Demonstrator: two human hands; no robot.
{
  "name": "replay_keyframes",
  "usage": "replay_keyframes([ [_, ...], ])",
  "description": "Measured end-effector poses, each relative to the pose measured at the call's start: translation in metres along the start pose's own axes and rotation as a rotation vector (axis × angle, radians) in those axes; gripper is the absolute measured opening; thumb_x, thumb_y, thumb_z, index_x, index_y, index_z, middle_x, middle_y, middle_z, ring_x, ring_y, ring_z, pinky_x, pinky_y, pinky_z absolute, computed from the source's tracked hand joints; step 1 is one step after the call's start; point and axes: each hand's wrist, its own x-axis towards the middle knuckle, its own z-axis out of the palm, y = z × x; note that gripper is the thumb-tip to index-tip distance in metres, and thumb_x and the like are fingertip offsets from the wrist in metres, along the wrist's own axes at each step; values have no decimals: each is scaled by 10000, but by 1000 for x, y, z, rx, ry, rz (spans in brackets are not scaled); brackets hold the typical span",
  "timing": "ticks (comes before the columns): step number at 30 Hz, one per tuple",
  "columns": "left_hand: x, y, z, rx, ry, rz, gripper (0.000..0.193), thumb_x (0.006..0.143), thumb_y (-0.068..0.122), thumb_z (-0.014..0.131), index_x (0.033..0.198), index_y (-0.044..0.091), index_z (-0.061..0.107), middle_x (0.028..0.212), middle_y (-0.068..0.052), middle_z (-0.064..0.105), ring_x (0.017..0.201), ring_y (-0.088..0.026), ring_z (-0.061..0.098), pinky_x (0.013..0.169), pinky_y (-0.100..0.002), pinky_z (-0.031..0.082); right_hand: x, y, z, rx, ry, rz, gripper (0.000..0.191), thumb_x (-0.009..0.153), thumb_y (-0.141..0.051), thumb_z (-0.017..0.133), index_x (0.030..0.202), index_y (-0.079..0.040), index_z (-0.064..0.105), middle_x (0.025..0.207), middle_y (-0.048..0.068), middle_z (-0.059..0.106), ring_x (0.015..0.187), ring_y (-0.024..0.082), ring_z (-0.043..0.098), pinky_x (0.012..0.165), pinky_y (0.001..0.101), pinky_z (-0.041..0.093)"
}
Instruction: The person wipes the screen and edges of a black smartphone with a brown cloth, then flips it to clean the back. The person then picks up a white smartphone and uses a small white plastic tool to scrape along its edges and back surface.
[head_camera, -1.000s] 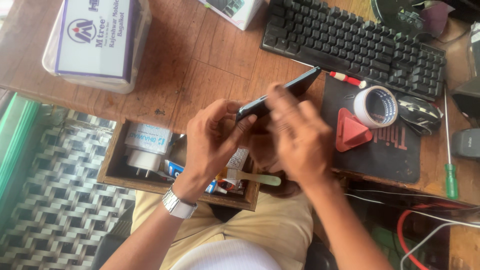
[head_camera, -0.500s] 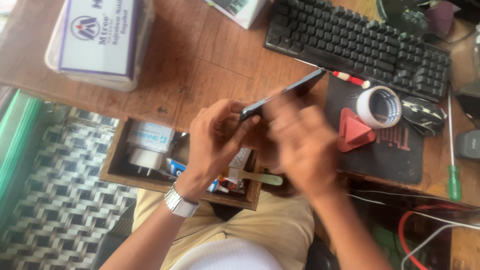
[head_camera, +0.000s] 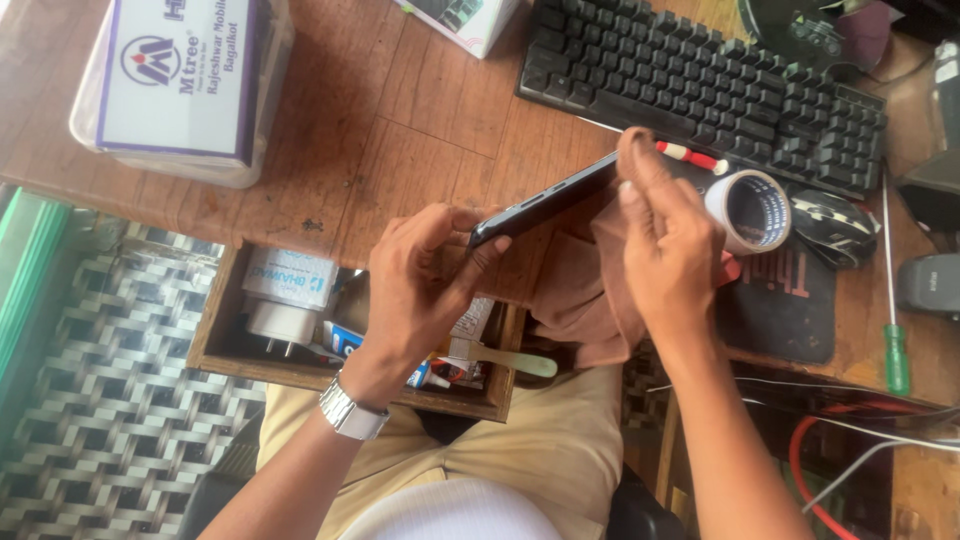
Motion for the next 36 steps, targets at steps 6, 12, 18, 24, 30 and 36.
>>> replay_keyframes([
  [6,-3,-3,0,-29,-1,33,209,890,230,820,977,83,699,872,-39,719,784,-208,667,800,-347,460,-15,-52,16,-39,-181,22,438,1016,-41,615,1432,-178,625,904,92,682,778,171,695,739,337,606],
  [12,-4,-3,0,-18,-4,-2,212,872,230,830,996,93,726,743,-9,676,701,-206,605,775,-346,439,-17,-36,23,-40,-156,47,476,989,-40,597,1449,-162,602,1028,106,723,891,217,728,808,351,607],
  [18,-4,0,-1,18,-13,36,184,882,233,836,936,100,721,717,-14,651,689,-195,594,825,-352,435,-4,29,0,-84,-8,113,353,1114,-62,568,1468,-55,565,1432,199,645,1311,313,654,1089,365,516],
  [24,-2,1,-2,-10,-14,20,178,887,213,824,964,91,720,723,-15,641,674,-178,606,888,-358,457,-6,12,-3,32,66,58,388,1095,4,565,1479,-27,521,1473,250,589,1356,365,593,1118,387,506],
  [30,-4,1,-1,0,9,50,209,880,195,828,1031,85,736,809,-26,683,781,-200,596,828,-351,442,-21,-24,14,-170,-103,-61,470,991,-45,665,1437,-188,622,1207,83,729,936,230,697,843,361,591],
  [36,-2,4,-4,3,-7,4,206,882,208,832,1017,88,734,759,-18,648,781,-211,596,860,-356,453,-8,10,14,-25,49,46,375,1101,-31,599,1474,-51,572,1438,120,664,1232,233,697,1077,315,542],
])
